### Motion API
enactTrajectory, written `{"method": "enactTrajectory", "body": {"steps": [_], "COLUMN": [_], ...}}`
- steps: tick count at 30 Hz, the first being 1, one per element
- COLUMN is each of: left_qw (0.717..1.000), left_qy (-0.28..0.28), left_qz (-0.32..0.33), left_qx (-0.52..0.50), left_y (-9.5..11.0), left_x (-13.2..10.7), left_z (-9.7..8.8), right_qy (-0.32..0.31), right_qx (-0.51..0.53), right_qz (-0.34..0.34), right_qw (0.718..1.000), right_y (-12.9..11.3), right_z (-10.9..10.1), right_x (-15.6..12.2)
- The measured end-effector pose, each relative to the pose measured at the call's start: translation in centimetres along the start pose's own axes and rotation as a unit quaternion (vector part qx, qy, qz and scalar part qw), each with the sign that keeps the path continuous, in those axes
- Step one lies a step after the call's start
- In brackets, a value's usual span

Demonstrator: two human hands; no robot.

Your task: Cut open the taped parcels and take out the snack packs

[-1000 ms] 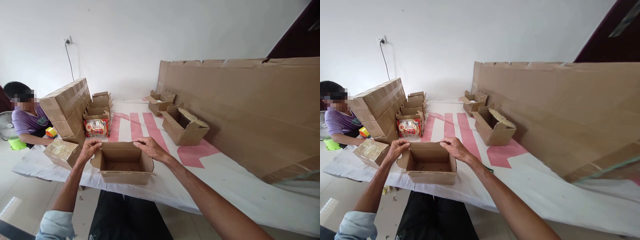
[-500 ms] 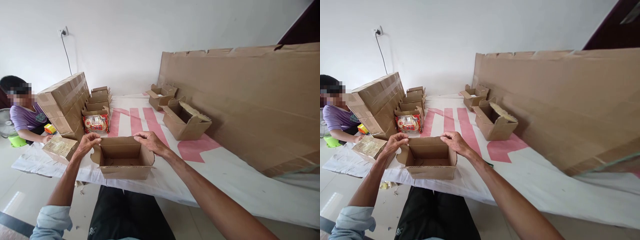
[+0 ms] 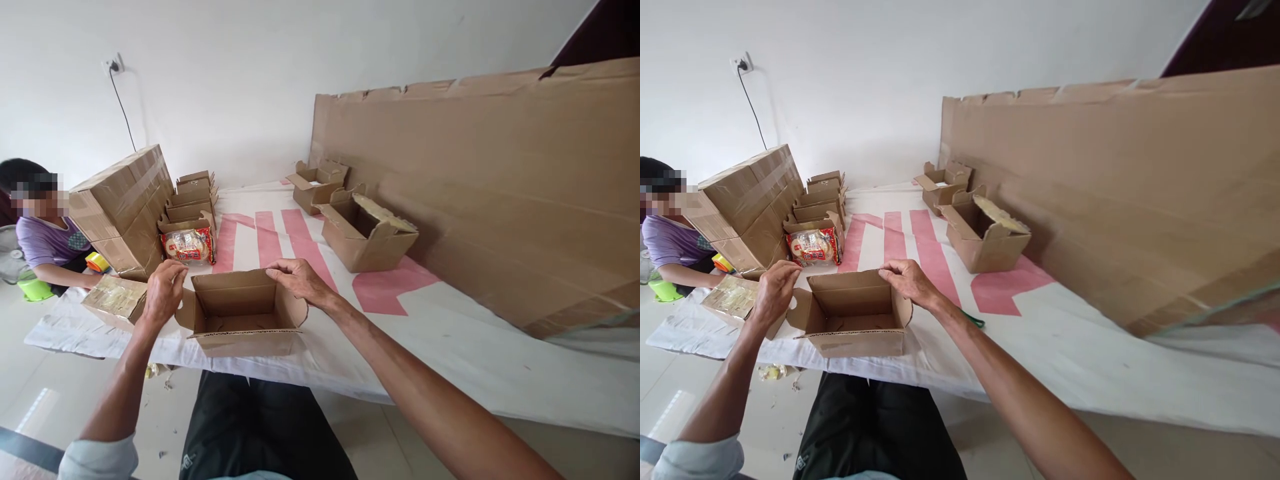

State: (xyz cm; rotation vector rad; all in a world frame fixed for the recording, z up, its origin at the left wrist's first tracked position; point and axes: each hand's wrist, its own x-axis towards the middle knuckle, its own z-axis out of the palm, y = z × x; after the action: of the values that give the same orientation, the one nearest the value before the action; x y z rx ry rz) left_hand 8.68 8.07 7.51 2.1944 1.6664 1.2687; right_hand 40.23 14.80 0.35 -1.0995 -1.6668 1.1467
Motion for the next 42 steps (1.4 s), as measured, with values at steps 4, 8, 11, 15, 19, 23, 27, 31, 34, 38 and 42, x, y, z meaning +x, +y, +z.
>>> {"method": "enactTrajectory", "body": {"steps": [4, 8, 11, 15, 19, 23, 27, 31, 34, 38, 42], "left_qw": [0.959, 0.864, 0.832, 0.836, 0.842, 0.866, 0.874, 0.872, 0.873, 0.876, 0.88], "left_qy": [-0.231, -0.396, -0.414, -0.386, -0.356, -0.301, -0.255, -0.216, -0.194, -0.18, -0.175], "left_qz": [0.126, 0.115, 0.108, 0.118, 0.137, 0.103, 0.04, -0.009, -0.032, -0.05, -0.056], "left_qx": [0.109, 0.289, 0.352, 0.372, 0.381, 0.386, 0.411, 0.439, 0.446, 0.445, 0.437], "left_y": [6.3, 9.1, 8.8, 7.3, 4.9, 0.7, -4.2, -7.9, -9.3, -9.8, -9.1], "left_x": [-3.9, -6.7, -6.8, -5.5, -3.4, -0.6, 2.5, 4.3, 4.6, 4.0, 3.4], "left_z": [0.8, 3.6, 5.2, 5.9, 6.0, 5.2, 3.4, 2.0, 1.9, 2.1, 1.7], "right_qy": [0.009, 0.025, 0.05, 0.131, 0.169, 0.156, 0.153, 0.164, 0.19, 0.201, 0.208], "right_qx": [0.0, -0.004, 0.018, 0.077, 0.09, 0.069, 0.02, -0.116, -0.244, -0.362, -0.423], "right_qz": [-0.014, -0.025, -0.037, -0.022, 0.003, 0.033, 0.04, -0.017, -0.094, -0.137, -0.124], "right_qw": [1.0, 0.999, 0.998, 0.988, 0.982, 0.985, 0.987, 0.98, 0.946, 0.9, 0.873], "right_y": [0.0, 0.3, 1.1, 3.5, 6.8, 9.7, 11.8, 13.7, 15.6, 18.2, 19.8], "right_z": [0.1, -0.2, -0.9, -1.7, -1.7, -0.8, 0.1, -0.4, -1.6, -3.6, -4.8], "right_x": [-0.3, -1.7, -2.8, -3.4, -3.5, -4.2, -5.4, -6.6, -7.7, -9.4, -10.4]}}
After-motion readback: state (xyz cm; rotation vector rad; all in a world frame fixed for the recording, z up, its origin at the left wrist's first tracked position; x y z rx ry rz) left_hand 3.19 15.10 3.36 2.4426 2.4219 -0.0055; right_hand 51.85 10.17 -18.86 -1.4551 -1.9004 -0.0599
